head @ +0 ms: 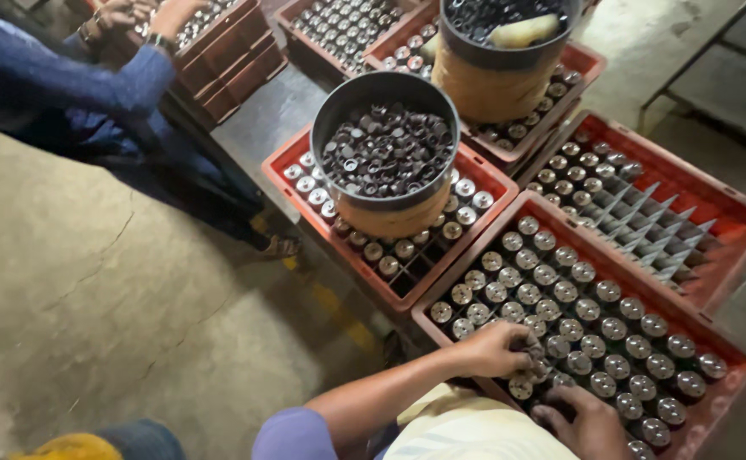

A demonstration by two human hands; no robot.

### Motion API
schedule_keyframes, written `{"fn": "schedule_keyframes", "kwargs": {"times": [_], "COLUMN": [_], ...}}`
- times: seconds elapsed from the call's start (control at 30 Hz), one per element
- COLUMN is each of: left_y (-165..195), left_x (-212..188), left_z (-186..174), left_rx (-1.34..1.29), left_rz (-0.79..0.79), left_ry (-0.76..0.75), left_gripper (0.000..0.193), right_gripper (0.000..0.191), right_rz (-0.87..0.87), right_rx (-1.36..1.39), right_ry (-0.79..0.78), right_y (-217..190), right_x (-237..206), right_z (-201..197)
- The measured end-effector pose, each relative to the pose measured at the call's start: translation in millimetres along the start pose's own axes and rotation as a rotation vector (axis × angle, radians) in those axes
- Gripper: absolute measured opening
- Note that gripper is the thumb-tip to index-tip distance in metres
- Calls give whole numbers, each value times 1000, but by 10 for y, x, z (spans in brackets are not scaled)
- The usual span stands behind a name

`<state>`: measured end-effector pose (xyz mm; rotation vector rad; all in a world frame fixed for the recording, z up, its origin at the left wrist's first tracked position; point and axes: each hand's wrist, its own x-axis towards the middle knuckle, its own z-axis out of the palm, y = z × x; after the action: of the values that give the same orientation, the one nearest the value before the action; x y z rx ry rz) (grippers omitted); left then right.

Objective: The person repeatedly picks small metal rings from a bucket and places them onto cylindrical metal parts arranged in red crates. The person handles the parts one at a time, using both hands to position the rings. Another person works nearby on similar parts.

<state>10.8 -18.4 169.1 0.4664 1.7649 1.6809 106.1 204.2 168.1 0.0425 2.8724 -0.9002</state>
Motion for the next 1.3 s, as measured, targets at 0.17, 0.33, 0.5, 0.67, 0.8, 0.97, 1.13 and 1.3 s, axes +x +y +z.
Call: {"fn": "schedule_keyframes", "kwargs": {"times": [0.17, 0.33, 0.5, 0.67, 0.8, 0.97, 1.13, 1.3], "left_y": [-113, -232, 115, 612, 749, 594, 497, 479], "left_x": [20, 135, -20, -224, -267, -449, -486, -425], "left_z": [-20, 67, -40, -170, -93, 106, 199, 225], "left_rx": [-312, -512, -172, 292, 380, 692, 873, 988], "left_rz": [-80, -122, -91, -26, 29, 206, 378, 392], "left_ry": [-76, -116, -50, -46, -9, -58, -136, -210], "left_gripper": [17, 27, 24, 21, 23, 18, 19, 16], "right_gripper": [31, 25, 21, 21, 18, 31, 14, 13], "right_rz": [210, 5, 26, -11, -81, 233, 220, 104], "right_rx": [-92, -8, -5, 32, 13, 221, 443, 322], "right_ry": [-273, -199, -98, 6, 8, -154, 97, 146], "right_y": [-156, -181, -162, -307, -348, -187, -117, -176], "right_x": [33, 34, -82, -137, -95, -277, -525, -593], "right_z": [-159, -172, -154, -213, -312, -509, -602, -686]}}
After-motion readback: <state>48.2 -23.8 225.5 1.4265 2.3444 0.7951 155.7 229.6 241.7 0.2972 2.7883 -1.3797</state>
